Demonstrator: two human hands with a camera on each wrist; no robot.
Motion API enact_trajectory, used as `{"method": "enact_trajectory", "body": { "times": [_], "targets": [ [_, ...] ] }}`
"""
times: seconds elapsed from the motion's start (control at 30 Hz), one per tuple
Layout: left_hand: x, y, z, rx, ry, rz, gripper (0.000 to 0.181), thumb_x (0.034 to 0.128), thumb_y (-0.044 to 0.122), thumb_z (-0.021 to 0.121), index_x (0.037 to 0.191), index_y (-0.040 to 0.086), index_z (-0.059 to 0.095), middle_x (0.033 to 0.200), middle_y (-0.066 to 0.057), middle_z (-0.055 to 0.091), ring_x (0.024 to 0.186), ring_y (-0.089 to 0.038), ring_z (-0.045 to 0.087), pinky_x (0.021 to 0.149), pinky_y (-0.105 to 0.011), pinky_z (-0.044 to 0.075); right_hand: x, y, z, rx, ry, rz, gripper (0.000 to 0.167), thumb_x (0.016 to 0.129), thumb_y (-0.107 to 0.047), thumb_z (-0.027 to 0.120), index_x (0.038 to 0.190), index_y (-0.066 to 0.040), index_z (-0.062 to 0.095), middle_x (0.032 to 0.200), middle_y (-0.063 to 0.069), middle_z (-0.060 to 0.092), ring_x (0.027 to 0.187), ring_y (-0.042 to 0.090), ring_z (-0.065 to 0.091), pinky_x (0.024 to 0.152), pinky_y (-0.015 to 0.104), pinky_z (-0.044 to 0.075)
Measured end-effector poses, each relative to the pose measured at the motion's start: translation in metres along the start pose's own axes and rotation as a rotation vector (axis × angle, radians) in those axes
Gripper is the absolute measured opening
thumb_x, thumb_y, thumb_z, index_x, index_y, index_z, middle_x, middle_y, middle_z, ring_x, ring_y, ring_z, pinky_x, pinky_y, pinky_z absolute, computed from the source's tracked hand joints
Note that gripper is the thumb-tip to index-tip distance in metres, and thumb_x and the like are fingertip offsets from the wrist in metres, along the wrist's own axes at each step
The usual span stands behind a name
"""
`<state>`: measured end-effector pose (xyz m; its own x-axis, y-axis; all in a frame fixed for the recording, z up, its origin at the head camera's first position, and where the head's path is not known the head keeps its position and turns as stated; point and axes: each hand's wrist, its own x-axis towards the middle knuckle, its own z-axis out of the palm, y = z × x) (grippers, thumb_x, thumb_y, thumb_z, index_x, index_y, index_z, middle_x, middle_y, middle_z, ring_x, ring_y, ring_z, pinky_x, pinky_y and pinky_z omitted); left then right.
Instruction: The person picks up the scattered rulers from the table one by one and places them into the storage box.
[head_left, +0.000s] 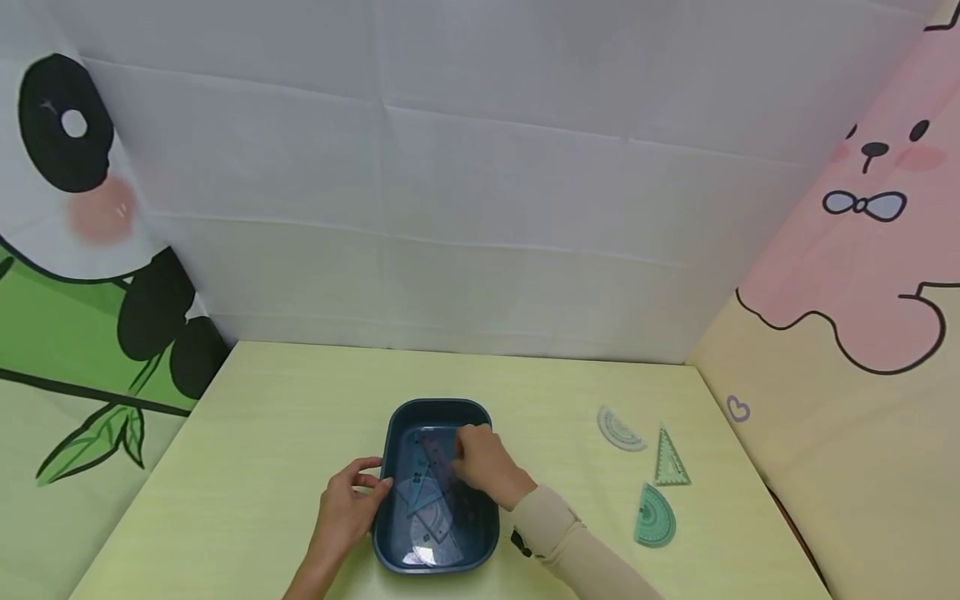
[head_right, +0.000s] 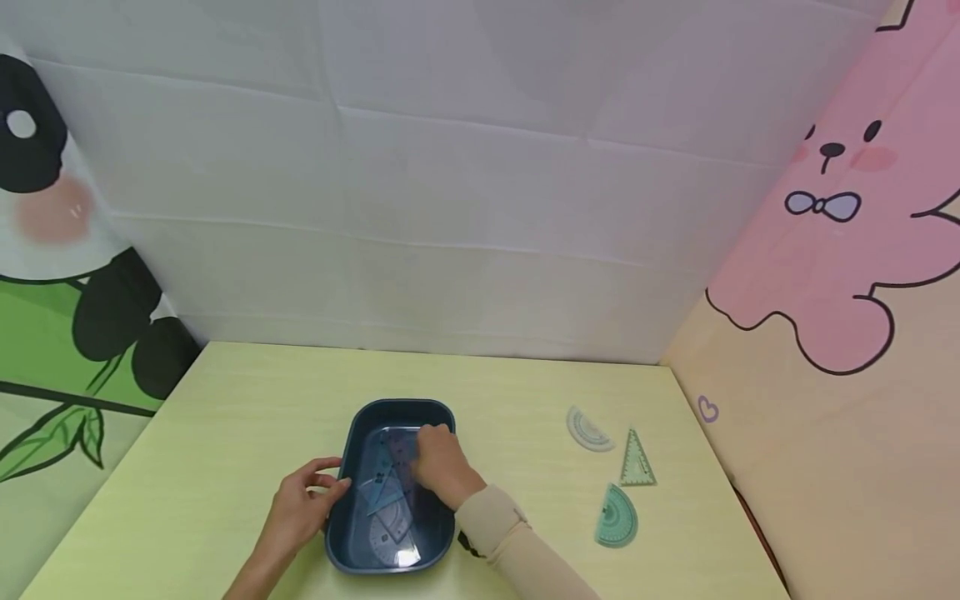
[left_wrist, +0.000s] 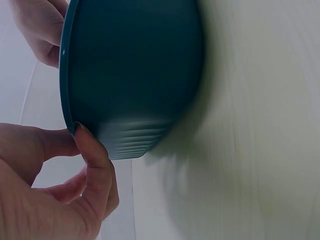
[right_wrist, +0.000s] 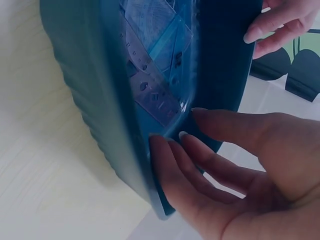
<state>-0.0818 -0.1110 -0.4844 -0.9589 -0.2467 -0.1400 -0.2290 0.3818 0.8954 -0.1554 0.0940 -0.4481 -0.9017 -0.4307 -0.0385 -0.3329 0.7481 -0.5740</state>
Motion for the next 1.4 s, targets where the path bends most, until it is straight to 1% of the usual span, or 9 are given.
{"method": "enact_trajectory", "body": {
  "times": [0.17, 0.27, 0.5, 0.7, 0.87, 1.0, 1.17, 1.4],
  "targets": [
    [0.001, -0.001, 0.0, 0.006, 0.002, 0.0, 0.037, 0.093, 0.01, 0.072, 0.127, -0.004, 0.063, 0.087, -0.009, 0.066, 0.065, -0.018, 0.062, 0.051, -0.032, 0.05, -0.004, 0.004, -0.005, 0.017, 0.043, -0.051, 0.017, 0.087, 0.002, 0.076, 0.08, -0.002, 0.06, 0.071, 0.001, 0.053, 0.06, 0.012, 0.046, 0.054, 0.026, 0.041],
    [0.0, -0.001, 0.0, 0.006, 0.004, 0.002, 0.037, 0.093, 0.01, 0.072, 0.126, -0.004, 0.064, 0.087, -0.009, 0.065, 0.065, -0.018, 0.062, 0.051, -0.032, 0.05, -0.007, 0.006, -0.008, 0.022, 0.065, -0.073, 0.015, 0.086, 0.002, 0.077, 0.085, -0.001, 0.062, 0.076, 0.003, 0.056, 0.065, 0.013, 0.047, 0.059, 0.027, 0.043],
    [-0.001, -0.001, 0.0, 0.001, 0.001, -0.004, 0.036, 0.0933, 0.01, 0.072, 0.126, -0.004, 0.064, 0.087, -0.008, 0.065, 0.064, -0.017, 0.061, 0.05, -0.032, 0.049, -0.011, 0.009, -0.015, 0.044, 0.066, -0.058, 0.014, 0.088, -0.001, 0.078, 0.097, 0.004, 0.067, 0.091, 0.011, 0.067, 0.077, 0.018, 0.059, 0.068, 0.03, 0.052],
    [-0.001, -0.001, 0.0, -0.001, 0.005, -0.003, 0.036, 0.0931, 0.01, 0.072, 0.126, -0.004, 0.064, 0.087, -0.008, 0.065, 0.064, -0.017, 0.061, 0.05, -0.032, 0.049, -0.012, 0.016, -0.018, 0.046, 0.083, -0.073, 0.013, 0.089, -0.002, 0.077, 0.098, 0.002, 0.069, 0.092, 0.011, 0.07, 0.081, 0.021, 0.065, 0.072, 0.032, 0.055],
    [-0.001, -0.001, 0.0, -0.004, 0.003, -0.009, 0.036, 0.0933, 0.01, 0.072, 0.126, -0.003, 0.064, 0.088, -0.008, 0.064, 0.064, -0.017, 0.06, 0.05, -0.032, 0.049, -0.012, 0.024, -0.02, 0.06, 0.091, -0.081, 0.013, 0.091, -0.003, 0.075, 0.102, 0.003, 0.07, 0.094, 0.011, 0.07, 0.083, 0.021, 0.066, 0.074, 0.034, 0.056],
    [0.0, -0.001, 0.0, 0.007, 0.005, -0.009, 0.036, 0.0933, 0.01, 0.072, 0.126, -0.003, 0.064, 0.088, -0.008, 0.064, 0.064, -0.017, 0.059, 0.051, -0.032, 0.048, -0.013, 0.031, -0.022, 0.069, 0.119, -0.114, 0.012, 0.091, -0.002, 0.074, 0.1, 0.003, 0.07, 0.095, 0.012, 0.07, 0.084, 0.024, 0.068, 0.075, 0.036, 0.056],
    [0.0, 0.0, -0.001, 0.014, 0.006, -0.011, 0.037, 0.0937, 0.01, 0.072, 0.127, -0.003, 0.064, 0.088, -0.008, 0.064, 0.064, -0.017, 0.058, 0.052, -0.031, 0.048, -0.014, 0.04, -0.023, 0.083, 0.149, -0.162, 0.01, 0.091, -0.001, 0.073, 0.098, 0.003, 0.068, 0.096, 0.014, 0.07, 0.087, 0.031, 0.068, 0.077, 0.039, 0.056],
    [0.0, -0.001, 0.0, 0.02, 0.023, 0.008, 0.037, 0.0919, 0.009, 0.074, 0.125, -0.003, 0.065, 0.086, -0.007, 0.064, 0.063, -0.015, 0.059, 0.054, -0.03, 0.047, -0.016, 0.051, -0.027, 0.083, 0.179, -0.162, 0.009, 0.092, -0.001, 0.072, 0.099, 0.002, 0.068, 0.097, 0.014, 0.069, 0.089, 0.032, 0.068, 0.079, 0.04, 0.057]
  ]
}}
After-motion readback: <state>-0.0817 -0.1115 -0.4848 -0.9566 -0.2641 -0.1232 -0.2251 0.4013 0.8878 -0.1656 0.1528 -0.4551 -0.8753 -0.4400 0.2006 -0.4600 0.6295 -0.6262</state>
